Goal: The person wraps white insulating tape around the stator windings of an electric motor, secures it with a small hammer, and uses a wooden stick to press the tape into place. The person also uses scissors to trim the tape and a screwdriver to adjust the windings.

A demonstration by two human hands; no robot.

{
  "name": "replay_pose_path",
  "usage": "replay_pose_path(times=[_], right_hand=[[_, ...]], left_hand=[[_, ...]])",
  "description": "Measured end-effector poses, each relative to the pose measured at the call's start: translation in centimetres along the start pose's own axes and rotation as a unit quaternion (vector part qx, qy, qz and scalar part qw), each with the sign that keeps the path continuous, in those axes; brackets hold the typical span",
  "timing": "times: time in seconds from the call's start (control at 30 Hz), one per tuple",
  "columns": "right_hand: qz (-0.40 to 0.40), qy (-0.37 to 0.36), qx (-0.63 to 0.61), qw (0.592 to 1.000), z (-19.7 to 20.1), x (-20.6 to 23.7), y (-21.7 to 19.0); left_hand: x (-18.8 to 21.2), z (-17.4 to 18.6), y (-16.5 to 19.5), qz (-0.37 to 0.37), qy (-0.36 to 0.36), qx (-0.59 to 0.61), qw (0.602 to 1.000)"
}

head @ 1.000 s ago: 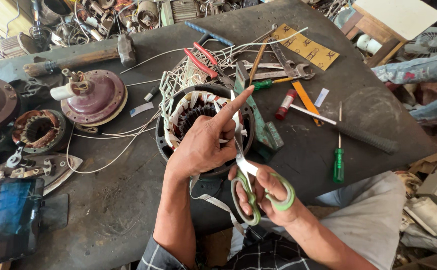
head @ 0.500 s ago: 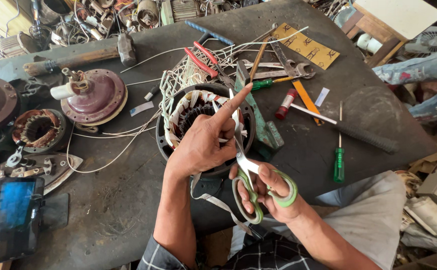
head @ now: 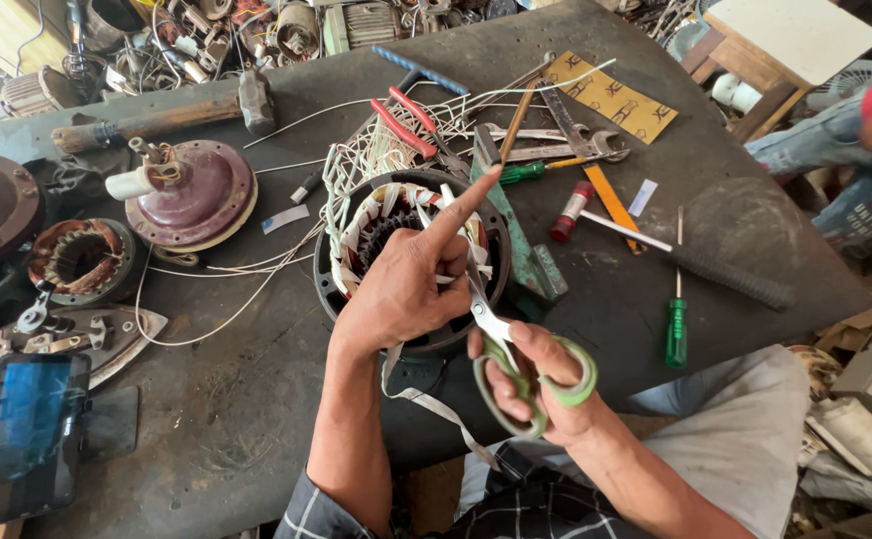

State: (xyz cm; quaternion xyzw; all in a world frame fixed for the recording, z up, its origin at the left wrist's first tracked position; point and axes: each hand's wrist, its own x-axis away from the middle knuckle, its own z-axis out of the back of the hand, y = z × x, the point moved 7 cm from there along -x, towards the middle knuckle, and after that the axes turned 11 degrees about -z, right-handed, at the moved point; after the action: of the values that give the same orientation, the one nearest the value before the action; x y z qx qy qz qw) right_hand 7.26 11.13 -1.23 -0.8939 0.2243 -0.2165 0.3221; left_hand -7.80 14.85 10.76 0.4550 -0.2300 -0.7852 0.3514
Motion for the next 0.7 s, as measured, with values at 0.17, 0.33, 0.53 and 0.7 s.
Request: replay_pose_path(times=[0.17, 0.33, 0.53, 0.7], right_hand=[[-0.02, -0.011, 0.047, 0.999, -0.6, 0.2, -0.2], [-0.007, -0.002, 0.008, 1.0, 0.0, 0.3, -0.1], [0.026, -0.022, -0.009, 0.999, 0.2, -0.5, -0.3], [-0.024, -0.002, 0.052, 0.998, -0.6, 0.4, -0.8]], left_hand=[[0.1, -0.2, -0.3, 0.016, -0.008, 0.011, 1.0], [0.0, -0.1, -0.1, 0.01, -0.005, 0.008, 1.0], [0.1, -0.1, -0.1, 0.037, -0.011, 0.016, 0.999], [0.2, 0.1, -0.1, 0.053, -0.01, 0.043, 0.998]])
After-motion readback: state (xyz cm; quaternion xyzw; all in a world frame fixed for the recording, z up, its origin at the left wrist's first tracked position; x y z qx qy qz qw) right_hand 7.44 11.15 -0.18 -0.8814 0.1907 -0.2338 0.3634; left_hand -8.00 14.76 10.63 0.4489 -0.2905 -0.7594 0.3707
